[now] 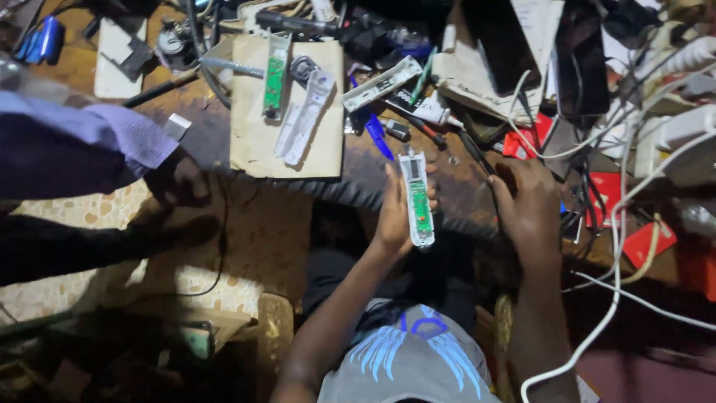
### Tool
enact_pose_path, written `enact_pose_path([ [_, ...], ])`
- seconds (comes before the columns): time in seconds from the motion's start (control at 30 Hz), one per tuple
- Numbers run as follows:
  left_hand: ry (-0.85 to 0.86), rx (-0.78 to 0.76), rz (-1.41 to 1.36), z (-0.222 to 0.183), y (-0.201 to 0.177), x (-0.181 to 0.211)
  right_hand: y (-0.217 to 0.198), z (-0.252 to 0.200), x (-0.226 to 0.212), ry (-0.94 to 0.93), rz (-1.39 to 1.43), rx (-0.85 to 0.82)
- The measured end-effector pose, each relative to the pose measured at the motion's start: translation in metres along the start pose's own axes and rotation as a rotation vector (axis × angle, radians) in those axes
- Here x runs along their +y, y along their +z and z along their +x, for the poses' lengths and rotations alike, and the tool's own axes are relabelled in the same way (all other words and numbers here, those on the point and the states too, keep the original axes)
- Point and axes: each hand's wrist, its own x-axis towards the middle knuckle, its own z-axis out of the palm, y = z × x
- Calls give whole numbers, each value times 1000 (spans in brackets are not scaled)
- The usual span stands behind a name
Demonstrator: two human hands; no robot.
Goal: Assembling an infrared thermometer by fitting the internal circuit board into the plastic housing and snapping the casing parts together.
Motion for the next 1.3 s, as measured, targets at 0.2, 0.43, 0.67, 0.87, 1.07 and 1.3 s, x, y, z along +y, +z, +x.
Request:
enact_pose_path([
  [0.2, -28, -89, -71, 8, -3, 6, 3, 4, 14, -71, -55, -100],
  [0.43, -51, -165, -171, -3, 9, 23, -45, -20, 6, 179, 258, -202],
  [0.67, -44, -122, 9, -3, 8, 16, 2, -9, -23, 161, 1057, 53],
  [0.87, 14, -75, 60, 1, 5, 10, 30, 1, -42, -16, 1149, 82],
  [1.07, -6, -76, 61, -3, 12, 16, 32, -1, -39, 33, 1253, 130],
  [1.3, 11, -81, 55, -6, 16, 21, 22, -1, -41, -42, 1059, 74],
])
